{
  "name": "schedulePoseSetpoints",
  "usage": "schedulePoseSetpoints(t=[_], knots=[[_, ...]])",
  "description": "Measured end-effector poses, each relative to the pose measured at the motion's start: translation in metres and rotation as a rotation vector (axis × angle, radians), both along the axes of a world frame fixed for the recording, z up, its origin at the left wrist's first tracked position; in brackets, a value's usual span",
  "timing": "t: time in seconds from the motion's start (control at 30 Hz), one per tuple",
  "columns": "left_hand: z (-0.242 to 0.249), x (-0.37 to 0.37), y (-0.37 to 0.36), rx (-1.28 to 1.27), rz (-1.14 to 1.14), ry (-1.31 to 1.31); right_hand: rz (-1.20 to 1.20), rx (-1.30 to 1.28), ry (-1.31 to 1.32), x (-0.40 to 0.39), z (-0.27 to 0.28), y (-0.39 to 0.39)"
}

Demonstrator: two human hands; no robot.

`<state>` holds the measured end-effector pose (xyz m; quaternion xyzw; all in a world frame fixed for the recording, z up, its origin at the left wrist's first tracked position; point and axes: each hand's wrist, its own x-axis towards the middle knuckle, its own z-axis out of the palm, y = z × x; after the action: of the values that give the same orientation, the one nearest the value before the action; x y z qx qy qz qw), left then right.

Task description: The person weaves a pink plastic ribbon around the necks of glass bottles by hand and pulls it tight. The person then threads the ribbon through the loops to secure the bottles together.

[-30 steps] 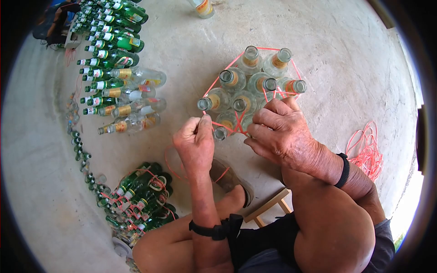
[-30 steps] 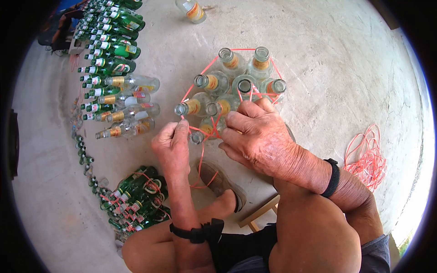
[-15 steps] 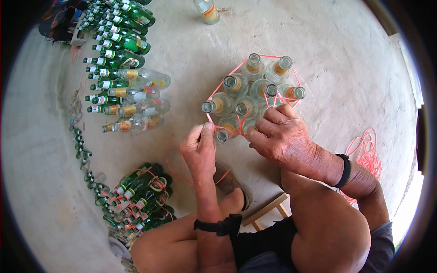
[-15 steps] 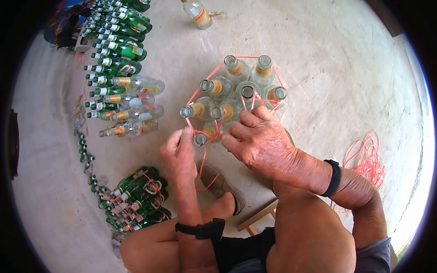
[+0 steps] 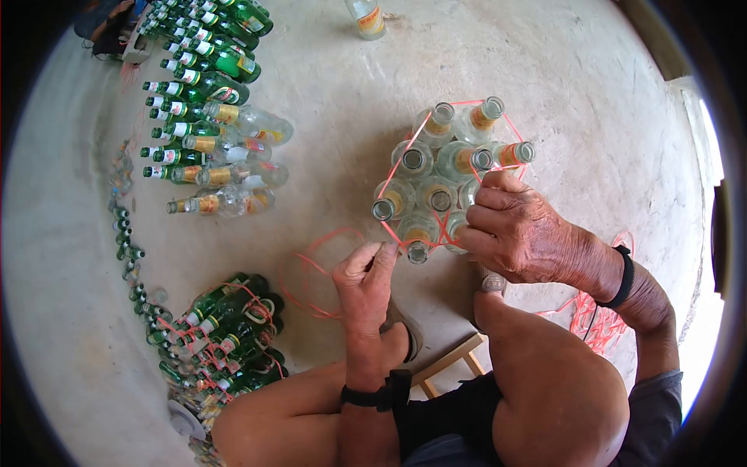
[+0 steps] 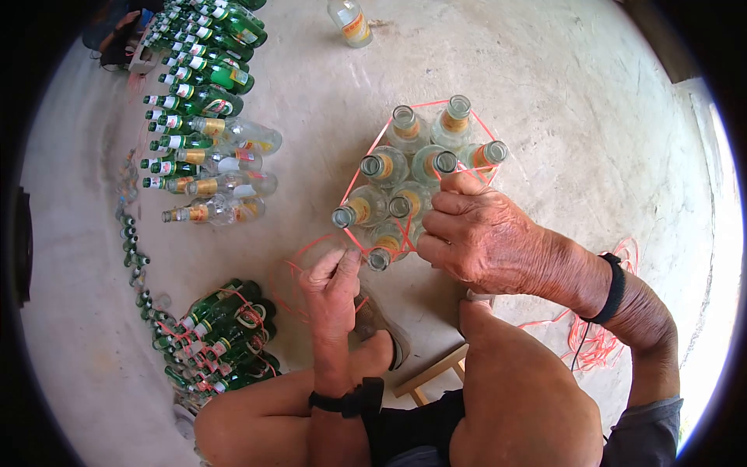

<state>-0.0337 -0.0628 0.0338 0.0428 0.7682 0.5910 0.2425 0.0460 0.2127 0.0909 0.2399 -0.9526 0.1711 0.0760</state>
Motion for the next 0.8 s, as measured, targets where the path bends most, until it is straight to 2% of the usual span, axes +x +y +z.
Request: schedulePoseSetpoints(t=[0.23,0.4,0.5,0.6,0.8], knots=[[0.012,0.028,0.014,0.078,-0.098,-0.039,0.086,0.053,-0.046,0.001,0.023,0.027],[0.003,0.024,0.011,0.048,-0.036,-0.045,0.073,0.026,-0.029,-0.007,0.020,0.022],[0.009,0.015,0.015,0.013,-0.110,0.096,0.043,0.021,0.025,-0.007,0.018,0.021],[0.001,0.020,0.016,0.088,-0.056,0.081,0.062,0.025,0.034,-0.009,0.018,0.022],[-0.004,0.020,0.017,0.062,-0.072,0.107,0.146,0.080,-0.022,-0.017,0.026,0.030]])
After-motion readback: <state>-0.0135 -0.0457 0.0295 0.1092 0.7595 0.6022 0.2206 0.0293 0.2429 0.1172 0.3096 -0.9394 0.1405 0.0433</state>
